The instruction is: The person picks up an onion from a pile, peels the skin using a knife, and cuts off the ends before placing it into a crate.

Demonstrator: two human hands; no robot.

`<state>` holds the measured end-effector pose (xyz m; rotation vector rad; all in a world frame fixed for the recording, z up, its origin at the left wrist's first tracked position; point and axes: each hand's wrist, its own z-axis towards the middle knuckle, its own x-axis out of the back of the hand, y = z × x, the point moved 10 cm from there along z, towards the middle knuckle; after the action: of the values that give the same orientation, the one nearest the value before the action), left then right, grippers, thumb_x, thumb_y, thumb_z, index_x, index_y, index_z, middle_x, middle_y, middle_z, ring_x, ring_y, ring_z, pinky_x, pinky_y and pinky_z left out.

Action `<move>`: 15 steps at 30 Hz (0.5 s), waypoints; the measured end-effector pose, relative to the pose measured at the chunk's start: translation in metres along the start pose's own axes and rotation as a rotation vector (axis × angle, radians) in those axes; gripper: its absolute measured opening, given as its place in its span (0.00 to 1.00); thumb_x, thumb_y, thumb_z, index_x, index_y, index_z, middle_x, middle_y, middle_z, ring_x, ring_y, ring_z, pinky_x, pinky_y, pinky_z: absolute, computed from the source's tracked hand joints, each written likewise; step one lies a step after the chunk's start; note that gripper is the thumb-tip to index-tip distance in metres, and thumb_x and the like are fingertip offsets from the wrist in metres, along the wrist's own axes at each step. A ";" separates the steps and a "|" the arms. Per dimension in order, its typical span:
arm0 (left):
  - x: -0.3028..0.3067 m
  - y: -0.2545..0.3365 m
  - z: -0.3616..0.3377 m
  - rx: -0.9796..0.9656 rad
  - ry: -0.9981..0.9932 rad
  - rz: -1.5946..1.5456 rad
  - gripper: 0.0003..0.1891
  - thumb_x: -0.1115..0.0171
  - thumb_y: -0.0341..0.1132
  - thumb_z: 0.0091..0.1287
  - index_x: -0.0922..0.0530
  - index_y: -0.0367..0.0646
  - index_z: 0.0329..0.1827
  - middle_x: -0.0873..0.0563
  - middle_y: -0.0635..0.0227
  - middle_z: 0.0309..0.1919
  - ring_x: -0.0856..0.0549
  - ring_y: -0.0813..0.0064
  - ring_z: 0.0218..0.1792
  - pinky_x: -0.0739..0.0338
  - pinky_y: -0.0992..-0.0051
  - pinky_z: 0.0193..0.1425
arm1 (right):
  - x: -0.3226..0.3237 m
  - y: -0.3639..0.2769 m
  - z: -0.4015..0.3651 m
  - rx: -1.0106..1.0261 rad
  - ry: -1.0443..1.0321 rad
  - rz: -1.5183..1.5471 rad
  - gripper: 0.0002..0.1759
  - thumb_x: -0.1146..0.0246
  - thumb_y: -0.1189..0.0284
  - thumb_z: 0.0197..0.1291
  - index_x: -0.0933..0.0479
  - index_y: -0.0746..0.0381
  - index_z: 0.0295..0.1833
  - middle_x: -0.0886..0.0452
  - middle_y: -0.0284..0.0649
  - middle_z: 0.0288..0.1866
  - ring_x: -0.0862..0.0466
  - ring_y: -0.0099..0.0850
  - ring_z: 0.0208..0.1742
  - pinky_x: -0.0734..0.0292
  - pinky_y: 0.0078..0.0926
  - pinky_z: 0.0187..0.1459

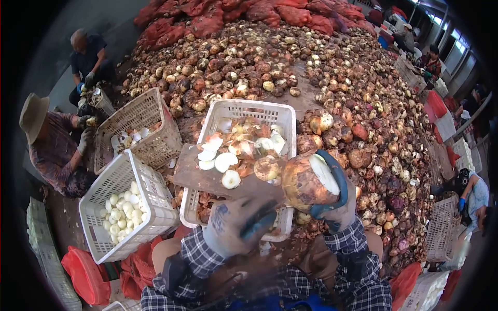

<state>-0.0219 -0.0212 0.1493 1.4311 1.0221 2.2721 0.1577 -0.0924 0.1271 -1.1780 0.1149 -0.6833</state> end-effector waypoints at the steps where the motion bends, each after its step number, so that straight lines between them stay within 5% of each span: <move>1: -0.007 -0.002 -0.001 0.035 -0.052 -0.034 0.23 0.38 0.33 0.56 0.24 0.39 0.56 0.17 0.50 0.44 0.16 0.50 0.43 0.20 0.64 0.46 | 0.001 0.000 0.000 -0.007 0.008 -0.039 0.60 0.22 0.43 0.32 0.36 0.68 0.67 0.22 0.46 0.58 0.19 0.36 0.57 0.25 0.33 0.61; 15: -0.017 -0.008 -0.002 0.147 -0.164 -0.003 0.23 0.38 0.31 0.57 0.26 0.39 0.57 0.18 0.51 0.47 0.16 0.52 0.44 0.20 0.65 0.46 | -0.003 -0.016 0.000 0.030 0.024 -0.219 0.63 0.20 0.43 0.27 0.38 0.67 0.68 0.25 0.46 0.60 0.20 0.36 0.57 0.26 0.33 0.61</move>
<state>-0.0166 -0.0262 0.1320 1.6422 1.1575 2.0741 0.1487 -0.0940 0.1406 -1.1635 -0.0054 -0.8890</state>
